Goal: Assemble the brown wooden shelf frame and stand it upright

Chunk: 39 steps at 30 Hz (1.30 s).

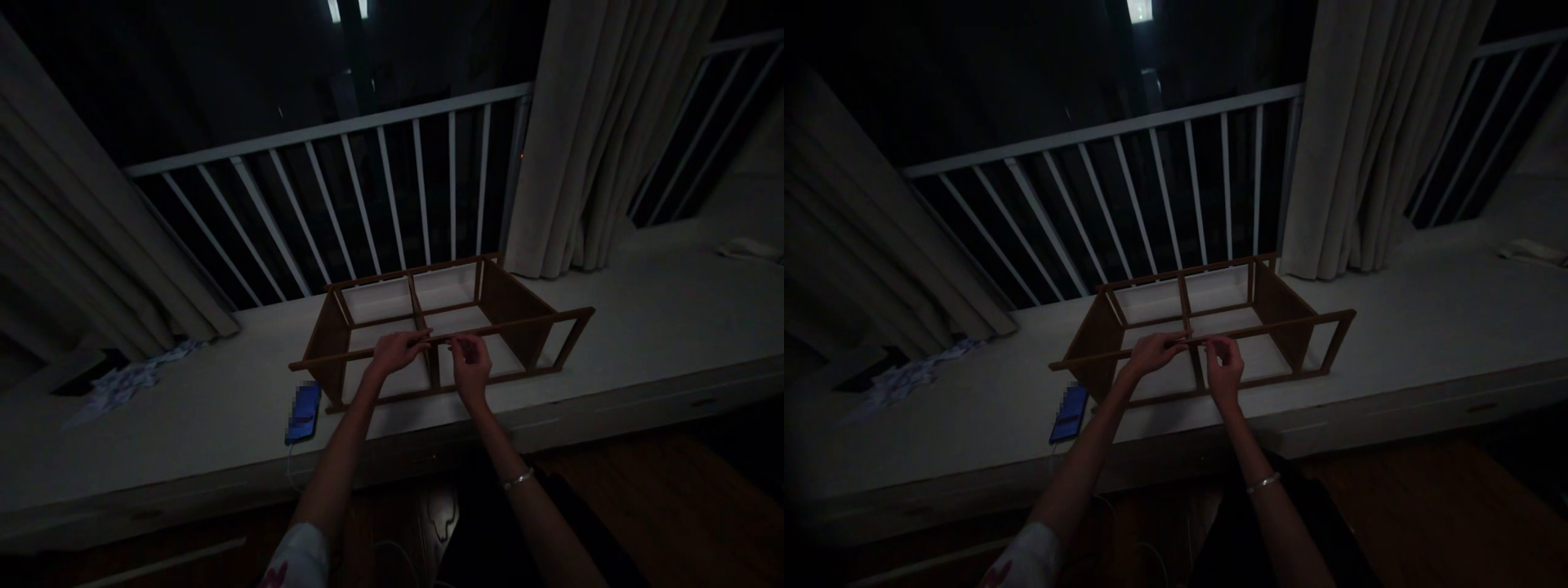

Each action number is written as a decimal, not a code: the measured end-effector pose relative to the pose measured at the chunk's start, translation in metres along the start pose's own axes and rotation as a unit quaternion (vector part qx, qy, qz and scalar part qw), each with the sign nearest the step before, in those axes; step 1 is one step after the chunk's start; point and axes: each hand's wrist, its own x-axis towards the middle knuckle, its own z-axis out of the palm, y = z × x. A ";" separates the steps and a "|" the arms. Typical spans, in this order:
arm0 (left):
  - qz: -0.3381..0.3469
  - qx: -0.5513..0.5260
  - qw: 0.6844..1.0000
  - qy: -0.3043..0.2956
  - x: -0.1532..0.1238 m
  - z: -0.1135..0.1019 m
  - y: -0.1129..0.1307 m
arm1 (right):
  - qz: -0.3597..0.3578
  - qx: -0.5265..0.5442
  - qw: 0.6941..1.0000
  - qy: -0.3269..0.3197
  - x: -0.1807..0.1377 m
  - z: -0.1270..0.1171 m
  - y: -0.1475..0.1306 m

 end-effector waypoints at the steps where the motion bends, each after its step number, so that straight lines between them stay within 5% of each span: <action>1: 0.001 -0.002 1.000 -0.002 0.001 0.000 0.000 | 0.011 0.019 1.000 0.000 -0.004 0.000 0.003; 16: -0.013 -0.009 1.000 -0.010 0.004 -0.001 0.002 | 0.082 0.093 0.989 -0.083 -0.024 0.010 0.025; 39: -0.016 -0.027 0.999 -0.034 0.004 -0.005 0.003 | 0.132 0.122 0.982 -0.063 -0.023 0.007 0.022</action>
